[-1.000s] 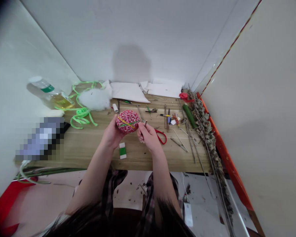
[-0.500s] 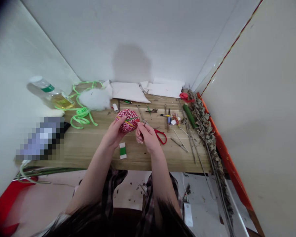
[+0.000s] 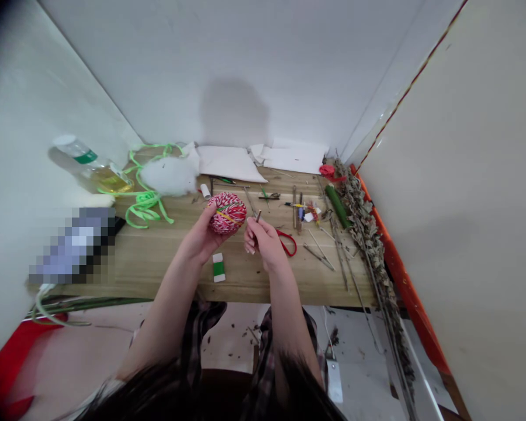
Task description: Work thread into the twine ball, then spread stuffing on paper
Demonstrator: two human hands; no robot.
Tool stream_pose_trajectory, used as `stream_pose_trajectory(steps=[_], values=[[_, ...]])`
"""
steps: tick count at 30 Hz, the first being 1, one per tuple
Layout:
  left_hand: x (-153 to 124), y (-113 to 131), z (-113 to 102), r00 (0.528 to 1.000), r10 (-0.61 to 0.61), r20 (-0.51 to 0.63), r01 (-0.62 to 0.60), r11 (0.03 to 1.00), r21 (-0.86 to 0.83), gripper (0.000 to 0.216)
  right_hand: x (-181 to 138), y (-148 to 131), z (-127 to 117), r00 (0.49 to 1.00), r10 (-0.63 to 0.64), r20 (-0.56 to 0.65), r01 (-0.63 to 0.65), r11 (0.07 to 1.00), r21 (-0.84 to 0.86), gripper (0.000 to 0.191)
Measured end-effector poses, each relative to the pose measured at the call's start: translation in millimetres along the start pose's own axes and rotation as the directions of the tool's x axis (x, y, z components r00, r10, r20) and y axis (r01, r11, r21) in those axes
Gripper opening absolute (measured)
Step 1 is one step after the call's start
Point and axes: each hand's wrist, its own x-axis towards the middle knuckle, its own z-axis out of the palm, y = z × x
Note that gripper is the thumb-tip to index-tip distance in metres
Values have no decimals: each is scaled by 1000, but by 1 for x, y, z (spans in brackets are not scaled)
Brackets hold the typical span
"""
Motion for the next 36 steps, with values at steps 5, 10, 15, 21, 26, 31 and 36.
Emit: stream_pose_trajectory(steps=[5,10,15,21,26,31,36], values=[[-2,1,-1,1000,-25,12,25,1000,-9,33,0,-2,0,1000,21,2,-21,1000,8,51],[-1,1,-3,997,-73,35,73,997,9,37,0,-1,0,1000,17,-1,-17,1000,11,50],[0,-1,-4,980,-166,108,160,985,63,44,1,3,-1,1000,19,16,-20,1000,23,48],[9,-13,-4,995,90,41,-95,988,122,36,2,5,-2,1000,13,22,-14,999,40,48],[14,-17,-11,953,303,2,-288,904,315,36,2,4,0,1000,12,16,-13,998,64,47],[4,-10,-12,966,232,118,-259,820,510,57,1,4,2,1000,11,16,-12,997,73,45],[-3,-8,-8,971,227,80,-232,795,561,61,1,3,1,999,-14,43,10,996,85,43]])
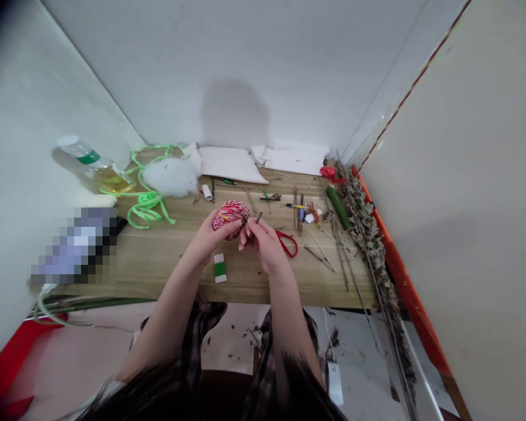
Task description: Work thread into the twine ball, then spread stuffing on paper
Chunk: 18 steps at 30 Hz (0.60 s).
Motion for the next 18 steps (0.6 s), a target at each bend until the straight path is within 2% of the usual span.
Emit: stream_pose_trajectory(steps=[5,10,13,16,18], values=[[6,-4,2,997,-31,-68,16,979,-202,55,2,1,-1,1000,-3,-30,4,1000,29,43],[5,1,1,985,-173,6,164,925,-343,55,2,2,0,999,2,-48,-3,1000,-25,45],[3,3,1,984,-177,31,177,922,-344,55,2,3,1,999,10,-53,-13,999,-49,46],[3,1,1,993,-113,19,114,953,-281,57,2,4,3,998,15,-57,-19,998,-56,45],[3,-1,2,997,-72,-30,62,965,-256,59,2,4,4,999,19,-50,-22,998,-61,45]])
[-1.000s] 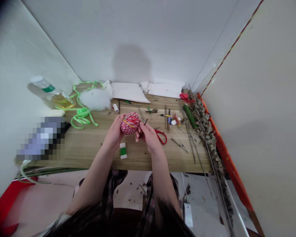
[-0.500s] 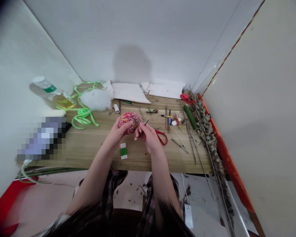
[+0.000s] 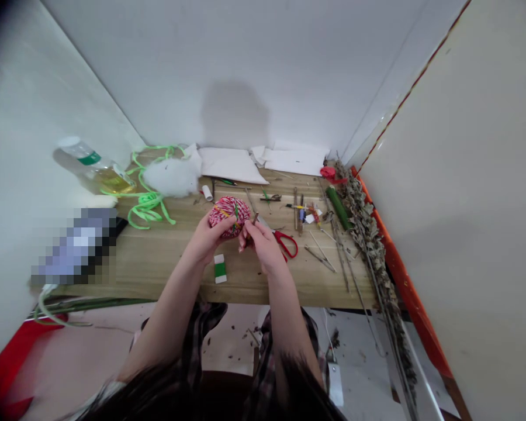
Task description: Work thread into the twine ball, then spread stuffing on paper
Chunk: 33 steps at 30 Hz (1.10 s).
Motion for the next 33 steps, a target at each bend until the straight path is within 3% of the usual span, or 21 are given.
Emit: stream_pose_trajectory(steps=[4,9,22,27,33], values=[[1,2,1,997,-7,-82,-2,995,-103,59,-1,-1,0,1000,12,-14,-12,1000,-18,44],[3,7,-1,995,-40,-94,22,982,-189,52,-2,-1,-2,999,25,-48,-26,999,-33,46],[3,10,-3,985,-154,80,172,930,-325,52,0,2,-2,999,45,-23,-47,996,-72,48],[4,5,-2,974,-196,116,222,934,-279,44,0,2,-1,999,45,3,-44,997,-56,48],[3,2,-4,981,-124,152,153,967,-201,55,-2,-1,-2,1000,23,18,-22,999,-41,46]])
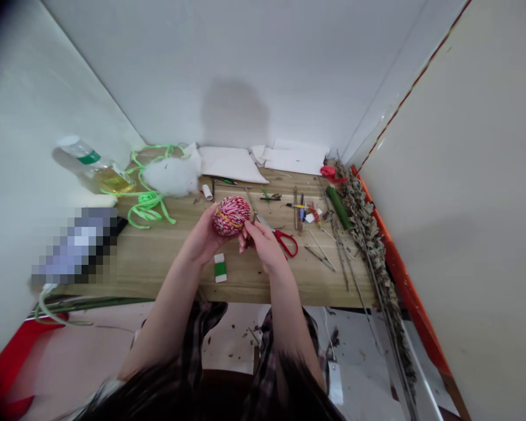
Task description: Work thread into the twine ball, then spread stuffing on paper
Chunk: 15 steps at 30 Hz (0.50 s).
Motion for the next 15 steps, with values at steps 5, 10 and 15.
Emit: stream_pose_trajectory(steps=[5,10,15], values=[[-6,1,-4,963,239,121,-261,941,217,94,1,0,-2,1000,4,-23,-3,999,52,47],[-10,1,0,919,371,131,-393,840,374,97,1,1,0,999,11,-35,-9,999,52,47],[-6,-2,0,898,433,75,-425,815,393,75,0,0,1,999,27,28,-27,999,20,49]])
